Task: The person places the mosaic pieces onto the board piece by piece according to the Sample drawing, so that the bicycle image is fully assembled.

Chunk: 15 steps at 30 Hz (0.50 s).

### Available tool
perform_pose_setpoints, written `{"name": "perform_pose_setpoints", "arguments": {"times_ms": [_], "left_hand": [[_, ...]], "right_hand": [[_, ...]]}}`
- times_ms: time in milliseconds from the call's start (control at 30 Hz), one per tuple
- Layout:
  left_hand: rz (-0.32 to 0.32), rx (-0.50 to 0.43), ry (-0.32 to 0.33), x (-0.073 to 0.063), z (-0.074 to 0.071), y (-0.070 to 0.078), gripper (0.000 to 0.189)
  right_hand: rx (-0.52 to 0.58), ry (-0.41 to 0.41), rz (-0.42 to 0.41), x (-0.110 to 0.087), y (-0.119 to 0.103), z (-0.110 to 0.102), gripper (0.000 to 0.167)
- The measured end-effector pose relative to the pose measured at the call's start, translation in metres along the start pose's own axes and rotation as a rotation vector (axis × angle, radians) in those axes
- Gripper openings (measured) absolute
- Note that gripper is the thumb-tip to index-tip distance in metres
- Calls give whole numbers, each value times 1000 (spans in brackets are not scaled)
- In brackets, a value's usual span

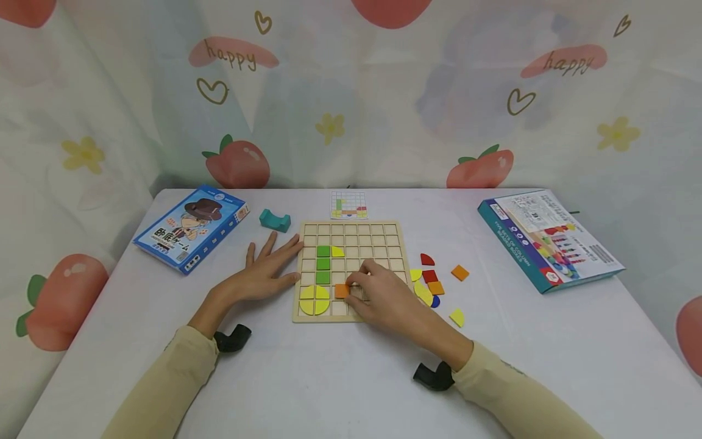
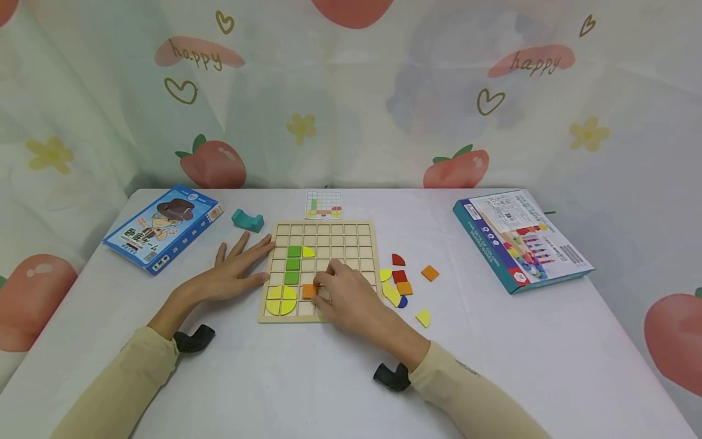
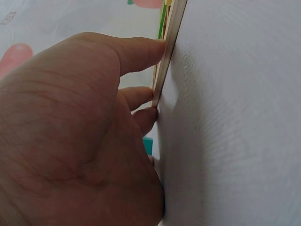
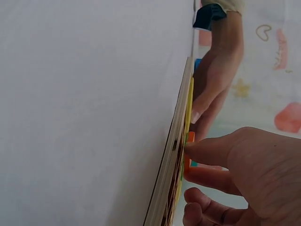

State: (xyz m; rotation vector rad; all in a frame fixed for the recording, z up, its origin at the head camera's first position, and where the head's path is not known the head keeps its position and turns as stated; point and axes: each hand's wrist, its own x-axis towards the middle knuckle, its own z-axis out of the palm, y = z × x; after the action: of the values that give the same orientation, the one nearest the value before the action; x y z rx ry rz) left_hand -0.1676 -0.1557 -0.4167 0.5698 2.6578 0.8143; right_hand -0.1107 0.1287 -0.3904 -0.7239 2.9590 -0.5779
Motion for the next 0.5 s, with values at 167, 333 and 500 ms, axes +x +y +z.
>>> {"name": "perform_pose_setpoints", "arguments": {"times_ms": [167, 333, 500], "left_hand": [[4, 1, -1, 1, 1, -1, 74], [4, 7, 0, 1, 1, -1, 73], [3, 11, -5, 2, 1, -2, 74]], "right_hand": [[6, -12, 6, 2, -2, 2, 27], [9, -5, 1, 3, -3, 3, 27], [5, 2, -11, 3, -3, 4, 27]]}}
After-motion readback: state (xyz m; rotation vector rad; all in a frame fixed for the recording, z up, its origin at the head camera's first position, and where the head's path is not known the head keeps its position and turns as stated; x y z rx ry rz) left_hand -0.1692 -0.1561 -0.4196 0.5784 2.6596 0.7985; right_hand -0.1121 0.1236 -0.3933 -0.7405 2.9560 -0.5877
